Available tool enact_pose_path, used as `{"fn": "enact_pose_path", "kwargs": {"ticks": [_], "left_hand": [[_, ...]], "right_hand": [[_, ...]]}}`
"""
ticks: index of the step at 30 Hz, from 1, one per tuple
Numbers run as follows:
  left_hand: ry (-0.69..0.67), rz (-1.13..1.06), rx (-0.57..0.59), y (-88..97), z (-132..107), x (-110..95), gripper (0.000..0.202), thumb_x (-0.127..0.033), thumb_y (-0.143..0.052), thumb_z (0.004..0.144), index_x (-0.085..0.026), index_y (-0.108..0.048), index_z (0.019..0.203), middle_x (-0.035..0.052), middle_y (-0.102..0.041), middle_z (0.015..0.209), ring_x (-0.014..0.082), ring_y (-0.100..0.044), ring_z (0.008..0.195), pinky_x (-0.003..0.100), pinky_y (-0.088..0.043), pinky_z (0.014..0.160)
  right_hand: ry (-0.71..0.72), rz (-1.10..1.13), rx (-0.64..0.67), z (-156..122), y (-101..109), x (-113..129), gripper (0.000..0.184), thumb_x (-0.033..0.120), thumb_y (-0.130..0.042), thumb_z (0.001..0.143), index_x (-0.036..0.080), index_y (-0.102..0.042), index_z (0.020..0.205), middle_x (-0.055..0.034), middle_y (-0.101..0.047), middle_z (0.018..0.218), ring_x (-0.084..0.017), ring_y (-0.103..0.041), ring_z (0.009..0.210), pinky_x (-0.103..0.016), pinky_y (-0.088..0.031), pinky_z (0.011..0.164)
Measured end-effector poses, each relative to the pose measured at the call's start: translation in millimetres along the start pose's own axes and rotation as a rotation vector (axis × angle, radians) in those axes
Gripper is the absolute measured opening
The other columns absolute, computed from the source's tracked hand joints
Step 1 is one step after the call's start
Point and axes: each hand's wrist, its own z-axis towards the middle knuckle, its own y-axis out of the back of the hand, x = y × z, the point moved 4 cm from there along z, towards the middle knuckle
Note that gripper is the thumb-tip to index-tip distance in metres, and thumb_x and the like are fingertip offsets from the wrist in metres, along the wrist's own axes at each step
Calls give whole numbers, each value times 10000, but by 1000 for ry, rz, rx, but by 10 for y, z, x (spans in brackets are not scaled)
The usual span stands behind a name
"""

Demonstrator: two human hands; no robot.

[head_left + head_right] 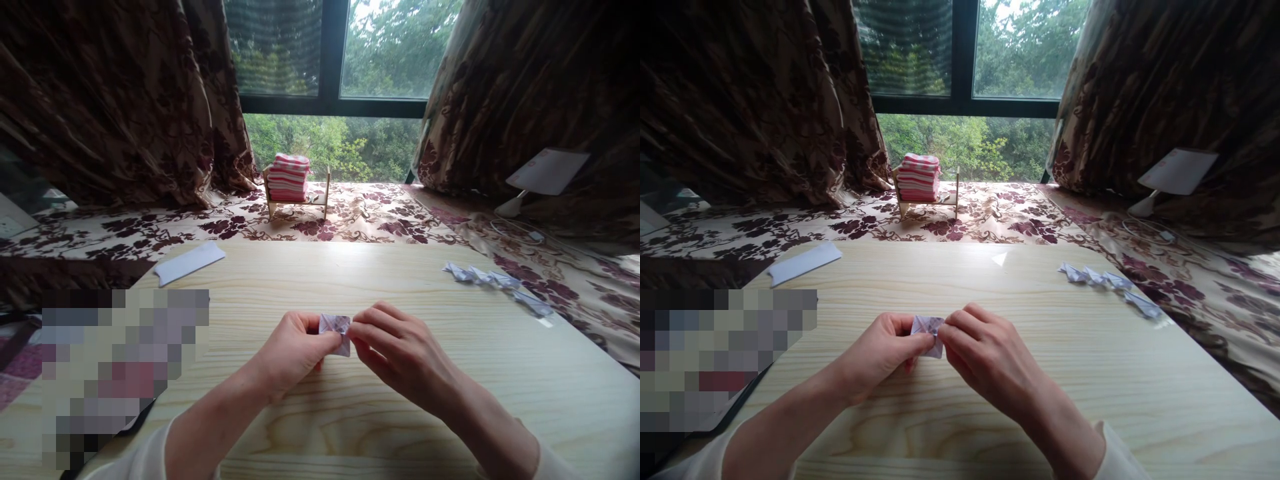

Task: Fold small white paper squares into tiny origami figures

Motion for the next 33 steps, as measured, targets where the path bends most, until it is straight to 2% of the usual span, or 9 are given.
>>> {"fn": "enact_pose_path", "kwargs": {"ticks": [12, 21, 33], "left_hand": [[12, -55, 43, 10, 15, 22, 89, -202, -555, 611, -142, -570, 547, -32, -457, 495, 85, -372, 486, 201, -316, 450], [-8, -24, 42, 11, 4, 19, 106, -203, -522, 634, -148, -550, 549, -36, -439, 486, 84, -366, 480, 204, -315, 453], [24, -55, 73, 8, 10, 20, 140, -233, -549, 659, -144, -552, 552, -28, -452, 499, 89, -379, 498, 198, -331, 456]], "right_hand": [[8, 14, 21, -6, -7, -8, 189, 104, -415, 906, 161, -595, 896, -75, -621, 780, -160, -505, 688, -273, -440, 591], [2, 39, 24, -7, -12, -8, 208, 88, -403, 904, 166, -571, 809, -82, -618, 806, -166, -508, 707, -282, -449, 602], [25, 33, 37, -17, -25, -10, 210, 67, -399, 903, 141, -572, 812, -90, -604, 793, -170, -493, 699, -288, -440, 606]]}}
